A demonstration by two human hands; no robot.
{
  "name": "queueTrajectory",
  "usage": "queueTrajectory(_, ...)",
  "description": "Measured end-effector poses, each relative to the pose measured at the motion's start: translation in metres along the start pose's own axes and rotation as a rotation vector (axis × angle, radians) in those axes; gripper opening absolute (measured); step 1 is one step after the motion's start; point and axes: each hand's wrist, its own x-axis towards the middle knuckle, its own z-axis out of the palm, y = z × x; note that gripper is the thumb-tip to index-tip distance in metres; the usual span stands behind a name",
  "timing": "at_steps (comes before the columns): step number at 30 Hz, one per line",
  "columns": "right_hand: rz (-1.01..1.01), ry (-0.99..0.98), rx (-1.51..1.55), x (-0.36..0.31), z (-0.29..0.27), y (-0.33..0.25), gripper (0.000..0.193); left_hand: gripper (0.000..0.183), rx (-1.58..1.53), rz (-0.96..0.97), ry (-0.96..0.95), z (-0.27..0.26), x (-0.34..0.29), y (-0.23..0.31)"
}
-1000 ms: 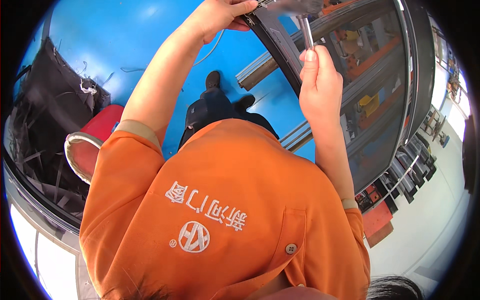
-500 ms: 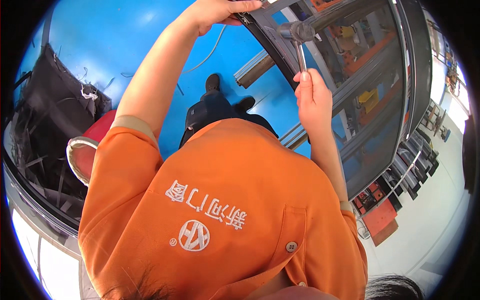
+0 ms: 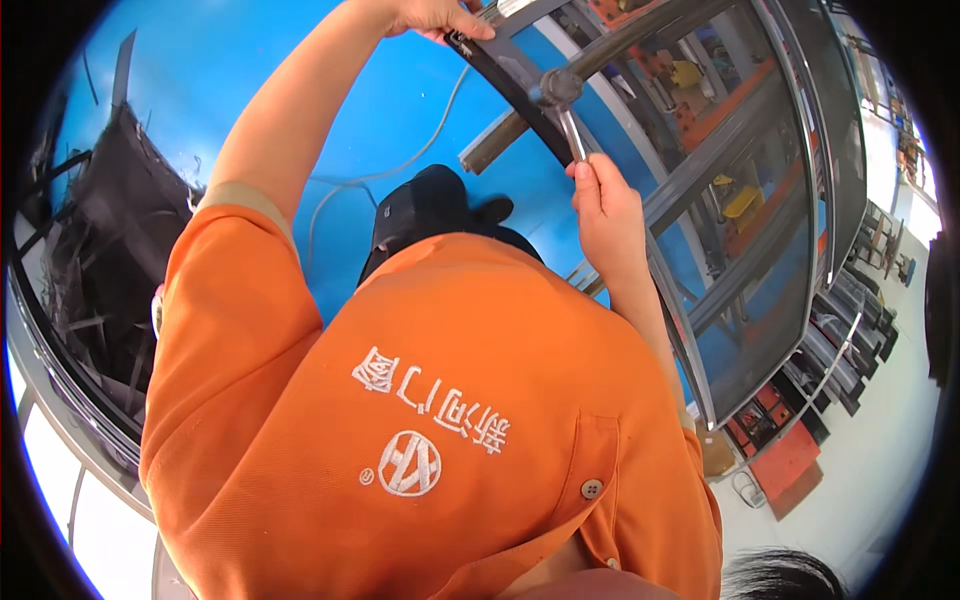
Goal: Assemble and adjust a metal frame using a hammer and a specialized tool.
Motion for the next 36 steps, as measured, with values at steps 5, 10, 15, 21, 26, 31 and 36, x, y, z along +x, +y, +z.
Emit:
queueTrajectory(5,0.017,0.043,0.045,-0.002,0.014,-0.008,0.024,0.039,0.198,0.005,0.008,0.002,0.002,0.018)
queueTrajectory(10,0.167,0.102,0.090,0.006,0.040,-0.045,0.024,0.040,0.252,0.005,-0.123,-0.001,0.003,0.041)
queueTrajectory(15,0.302,0.160,0.123,0.009,0.066,-0.064,0.024,0.046,0.285,-0.050,-0.222,0.001,0.005,0.048)
queueTrajectory(21,0.417,0.215,0.107,0.011,0.080,-0.082,0.026,0.059,0.361,-0.014,-0.124,0.002,0.008,0.042)
queueTrajectory(26,0.442,0.256,0.090,0.013,0.091,-0.086,0.025,0.049,0.155,-0.043,-0.162,0.004,0.018,0.035)
queueTrajectory(31,0.451,0.268,0.073,0.014,0.094,-0.088,0.023,0.043,-0.006,-0.103,-0.226,0.008,0.021,0.037)
queueTrajectory(36,0.274,0.408,0.179,0.009,0.092,-0.097,0.024,0.042,0.015,-0.115,-0.235,0.006,0.023,0.037)
